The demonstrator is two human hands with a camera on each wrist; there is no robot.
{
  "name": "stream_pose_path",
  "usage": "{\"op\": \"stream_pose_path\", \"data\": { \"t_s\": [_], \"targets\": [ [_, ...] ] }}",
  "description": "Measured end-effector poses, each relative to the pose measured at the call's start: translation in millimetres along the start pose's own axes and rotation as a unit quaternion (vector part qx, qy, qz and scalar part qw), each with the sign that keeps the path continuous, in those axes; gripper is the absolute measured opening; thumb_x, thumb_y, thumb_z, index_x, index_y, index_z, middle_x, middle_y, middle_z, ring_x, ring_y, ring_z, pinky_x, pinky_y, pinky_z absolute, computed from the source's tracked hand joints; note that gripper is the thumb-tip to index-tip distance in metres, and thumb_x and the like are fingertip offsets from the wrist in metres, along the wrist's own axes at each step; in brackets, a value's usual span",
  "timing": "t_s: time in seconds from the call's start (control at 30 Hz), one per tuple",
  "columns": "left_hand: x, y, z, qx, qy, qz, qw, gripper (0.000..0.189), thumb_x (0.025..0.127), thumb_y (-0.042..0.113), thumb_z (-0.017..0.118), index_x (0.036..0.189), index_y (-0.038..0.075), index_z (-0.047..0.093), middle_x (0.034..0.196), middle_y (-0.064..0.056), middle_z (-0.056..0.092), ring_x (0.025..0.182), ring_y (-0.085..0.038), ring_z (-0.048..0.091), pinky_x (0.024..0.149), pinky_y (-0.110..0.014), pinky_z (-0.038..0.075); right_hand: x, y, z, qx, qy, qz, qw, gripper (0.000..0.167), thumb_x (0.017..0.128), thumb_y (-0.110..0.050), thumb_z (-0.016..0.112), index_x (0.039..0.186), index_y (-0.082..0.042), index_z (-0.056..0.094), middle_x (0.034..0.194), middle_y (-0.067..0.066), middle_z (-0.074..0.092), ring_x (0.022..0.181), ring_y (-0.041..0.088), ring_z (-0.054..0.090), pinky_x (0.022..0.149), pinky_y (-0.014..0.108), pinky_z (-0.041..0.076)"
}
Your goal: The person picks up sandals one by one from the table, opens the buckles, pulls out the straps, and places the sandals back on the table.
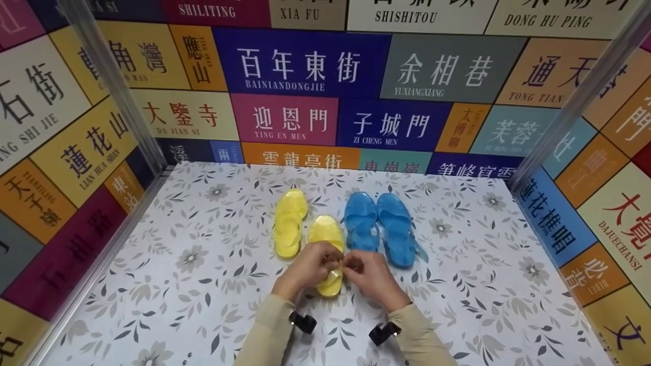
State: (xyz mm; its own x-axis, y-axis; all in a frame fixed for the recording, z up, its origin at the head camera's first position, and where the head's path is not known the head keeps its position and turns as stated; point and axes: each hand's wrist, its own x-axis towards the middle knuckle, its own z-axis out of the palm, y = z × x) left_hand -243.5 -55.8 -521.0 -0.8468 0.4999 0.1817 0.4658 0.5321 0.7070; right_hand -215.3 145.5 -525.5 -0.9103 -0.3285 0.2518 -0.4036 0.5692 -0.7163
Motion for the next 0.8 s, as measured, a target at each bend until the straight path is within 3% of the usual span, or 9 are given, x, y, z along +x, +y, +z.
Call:
{"op": "stream_pose_path", "data": {
  "t_s": [0.2,0.47,0.8],
  "targets": [
    [-0.1,0.5,0.2,0.009,-0.008,0.001,0.9999,0.021,0.09,-0.005,0.073,0.105,0.008,0.08,0.102,-0.002,0.076,0.099,-0.017,0.069,0.092,-0.033,0.058,-1.2,0.9,3.8,0.006,0.014,-0.032,0.9994,0.008,0.092,-0.005,0.078,0.09,-0.01,0.073,0.089,-0.004,0.076,0.084,0.011,0.07,0.074,0.028,0.059],
    [2.0,3.6,2.2,0.002,-0.002,0.019,0.9998,0.017,0.09,-0.005,0.074,0.102,0.005,0.079,0.096,-0.004,0.077,0.091,-0.016,0.07,0.085,-0.03,0.059,-2.2,-2.3,5.9,0.015,0.046,-0.027,0.9985,0.011,0.093,-0.008,0.08,0.089,-0.014,0.072,0.087,-0.007,0.074,0.08,0.009,0.068,0.071,0.026,0.058],
    [-1.1,-2.1,2.5,-0.02,0.01,0.01,0.9997,0.023,0.089,-0.009,0.07,0.103,0.007,0.079,0.098,-0.003,0.076,0.09,-0.016,0.069,0.083,-0.029,0.059,-2.3,-1.0,-2.6,0.022,-0.027,0.033,0.9989,0.005,0.093,-0.014,0.08,0.095,-0.016,0.077,0.09,-0.009,0.074,0.085,0.009,0.069,0.077,0.027,0.059]
  ]
}}
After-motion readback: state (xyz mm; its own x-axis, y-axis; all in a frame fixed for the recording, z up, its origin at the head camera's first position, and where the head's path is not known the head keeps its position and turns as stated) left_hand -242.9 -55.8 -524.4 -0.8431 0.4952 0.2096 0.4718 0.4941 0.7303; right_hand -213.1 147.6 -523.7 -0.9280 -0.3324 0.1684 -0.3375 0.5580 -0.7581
